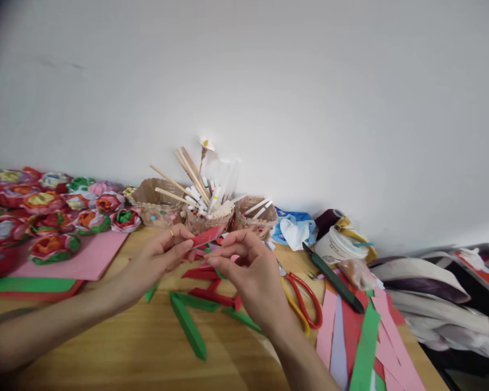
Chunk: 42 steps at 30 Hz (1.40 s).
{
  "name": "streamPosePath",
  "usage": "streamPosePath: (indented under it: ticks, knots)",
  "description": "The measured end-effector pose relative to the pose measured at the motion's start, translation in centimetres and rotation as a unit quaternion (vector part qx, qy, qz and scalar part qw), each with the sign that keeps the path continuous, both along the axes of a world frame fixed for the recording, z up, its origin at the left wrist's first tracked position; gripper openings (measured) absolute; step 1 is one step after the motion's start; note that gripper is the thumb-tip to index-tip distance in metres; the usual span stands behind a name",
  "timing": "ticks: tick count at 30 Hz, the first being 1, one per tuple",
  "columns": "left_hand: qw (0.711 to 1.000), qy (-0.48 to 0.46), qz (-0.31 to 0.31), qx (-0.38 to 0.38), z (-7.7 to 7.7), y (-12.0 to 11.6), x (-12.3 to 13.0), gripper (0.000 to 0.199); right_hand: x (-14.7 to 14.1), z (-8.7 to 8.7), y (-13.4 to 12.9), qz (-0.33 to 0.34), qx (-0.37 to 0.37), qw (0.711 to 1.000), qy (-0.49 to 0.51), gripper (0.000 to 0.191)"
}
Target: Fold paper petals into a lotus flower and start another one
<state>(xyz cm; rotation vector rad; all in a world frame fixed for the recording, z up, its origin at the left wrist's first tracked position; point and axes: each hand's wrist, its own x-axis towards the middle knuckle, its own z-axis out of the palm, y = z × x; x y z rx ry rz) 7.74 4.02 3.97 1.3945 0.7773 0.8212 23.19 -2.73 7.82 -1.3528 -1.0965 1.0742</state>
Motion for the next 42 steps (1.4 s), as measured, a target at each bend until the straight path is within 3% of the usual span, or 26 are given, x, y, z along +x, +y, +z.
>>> streamPosePath:
  ticks: [6, 13, 20, 24, 28, 36, 42]
  knots:
    - [0.998, -0.016, -0.011, 0.058, -0.1, -0.3, -0.3, 0.018, -1.9, -1.1, 1.3, 0.004, -0.005, 0.997, 0.08, 0.037]
    - [0.996, -0.012, -0.019, 0.091, 0.0, -0.4, -0.7, 0.018, -2.4, -1.7, 2.0, -0.007, -0.015, 0.994, 0.11, 0.031]
    - [0.999, -0.036, -0.024, 0.02, 0.3, -0.4, -0.6, 0.015, -2.4, -1.6, 1.8, -0.024, 0.0, 1.0, 0.019, 0.013]
    - [0.997, -0.072, 0.01, -0.023, 0.7, 0.0, -0.5, 0.01, -2.4, -1.6, 1.5, -0.022, 0.017, 0.998, -0.055, 0.011]
    - [0.996, -0.077, 0.035, -0.015, 1.0, 0.3, -0.7, 0.01, -2.2, -1.4, 1.3, -0.029, 0.03, 0.997, -0.059, 0.011]
    - [0.997, -0.071, 0.016, -0.035, 1.1, 0.3, -0.6, 0.009, -2.2, -1.0, 1.0, 0.012, 0.07, 0.991, -0.111, 0.009]
    - [0.999, -0.006, 0.029, 0.044, 0.4, -0.1, -0.7, 0.009, -3.1, -1.0, 0.7, 0.025, 0.147, 0.968, -0.203, 0.007]
